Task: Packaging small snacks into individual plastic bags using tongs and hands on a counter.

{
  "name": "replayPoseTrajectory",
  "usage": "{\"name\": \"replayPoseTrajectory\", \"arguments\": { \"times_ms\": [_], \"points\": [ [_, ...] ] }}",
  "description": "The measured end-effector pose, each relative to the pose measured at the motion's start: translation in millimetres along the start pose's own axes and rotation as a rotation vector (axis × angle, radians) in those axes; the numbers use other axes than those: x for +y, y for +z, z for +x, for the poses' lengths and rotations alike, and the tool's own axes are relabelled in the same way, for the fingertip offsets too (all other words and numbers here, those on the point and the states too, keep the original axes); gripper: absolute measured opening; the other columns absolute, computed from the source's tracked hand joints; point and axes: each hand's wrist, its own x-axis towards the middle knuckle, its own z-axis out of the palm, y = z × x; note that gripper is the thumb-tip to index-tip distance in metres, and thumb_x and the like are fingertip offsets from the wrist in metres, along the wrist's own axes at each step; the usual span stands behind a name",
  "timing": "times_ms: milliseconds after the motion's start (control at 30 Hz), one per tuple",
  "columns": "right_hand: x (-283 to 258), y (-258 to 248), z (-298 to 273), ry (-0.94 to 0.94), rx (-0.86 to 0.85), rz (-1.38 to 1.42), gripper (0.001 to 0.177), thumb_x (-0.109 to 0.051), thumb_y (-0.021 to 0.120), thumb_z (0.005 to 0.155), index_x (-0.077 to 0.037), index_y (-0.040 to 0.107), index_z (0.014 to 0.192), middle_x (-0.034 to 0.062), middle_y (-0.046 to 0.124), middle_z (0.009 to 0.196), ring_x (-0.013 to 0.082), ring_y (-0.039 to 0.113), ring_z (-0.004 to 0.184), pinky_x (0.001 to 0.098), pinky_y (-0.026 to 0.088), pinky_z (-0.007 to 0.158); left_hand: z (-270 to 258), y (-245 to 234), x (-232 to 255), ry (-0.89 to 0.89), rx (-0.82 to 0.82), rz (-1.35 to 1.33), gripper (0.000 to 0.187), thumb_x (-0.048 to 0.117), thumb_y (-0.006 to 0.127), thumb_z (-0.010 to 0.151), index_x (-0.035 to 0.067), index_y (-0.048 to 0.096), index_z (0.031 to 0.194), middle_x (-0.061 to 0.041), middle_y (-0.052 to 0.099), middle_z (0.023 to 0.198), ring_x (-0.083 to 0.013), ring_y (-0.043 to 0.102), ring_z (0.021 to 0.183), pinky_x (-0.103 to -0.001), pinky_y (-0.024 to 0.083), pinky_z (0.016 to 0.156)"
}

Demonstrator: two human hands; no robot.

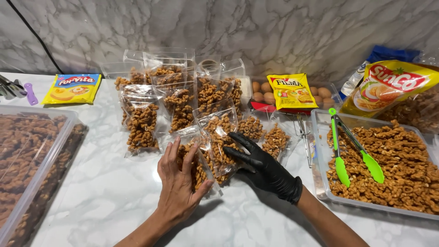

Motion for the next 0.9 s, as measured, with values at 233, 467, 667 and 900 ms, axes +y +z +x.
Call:
{"name": "replayPoseTrajectory", "arguments": {
  "times_ms": [233, 467, 667, 900],
  "points": [
    [-17.0, -11.1, 4.0, 0.067, 0.019, 0.086, 0.082, -0.014, 0.078, 0.093, -0.013, 0.032, 0.161, 0.0193, 0.026, 0.171, 0.0389, 0.025, 0.161, 0.0541, 0.029, 0.129, -0.3, 2.9, -3.6, -0.006, 0.022, -0.034, 0.082, 0.07, 0.043, 0.093, 0.027, 0.028, 0.16, -0.016, 0.008, 0.17, -0.0407, 0.002, 0.159, -0.067, 0.008, 0.12],
    [-17.0, -22.5, -8.3, 0.141, 0.043, 0.07, 0.093, -0.016, 0.086, 0.086, -0.015, 0.032, 0.161, 0.0189, 0.019, 0.173, 0.0367, 0.016, 0.162, 0.053, 0.024, 0.128, 0.3, -0.1, -1.0, -0.062, 0.025, -0.078, 0.08, 0.071, 0.041, 0.091, 0.027, 0.032, 0.157, -0.019, 0.01, 0.168, -0.0427, 0.003, 0.158, -0.071, 0.01, 0.118],
    [26.3, -36.1, -52.3, 0.449, 0.071, -0.272, 0.12, -0.05, 0.09, 0.071, -0.023, 0.02, 0.165, 0.0148, 0.003, 0.175, 0.0442, -0.01, 0.16, 0.0686, 0.007, 0.123, -1.3, 2.4, -3.6, -0.068, 0.049, -0.056, 0.077, 0.07, 0.039, 0.092, 0.026, 0.036, 0.155, -0.018, 0.011, 0.168, -0.0399, 0.006, 0.158, -0.071, 0.012, 0.117],
    [35.7, -8.5, -65.1, 0.721, 0.184, -0.118, 0.107, -0.033, 0.096, 0.069, -0.03, 0.037, 0.158, 0.0202, 0.004, 0.174, 0.038, 0.01, 0.16, 0.0502, 0.031, 0.12, 1.5, 2.7, -1.7, -0.132, 0.078, -0.097, 0.074, 0.072, 0.03, 0.093, 0.027, 0.04, 0.151, -0.018, 0.015, 0.166, -0.038, 0.015, 0.155, -0.073, 0.014, 0.115]
  ]
}}
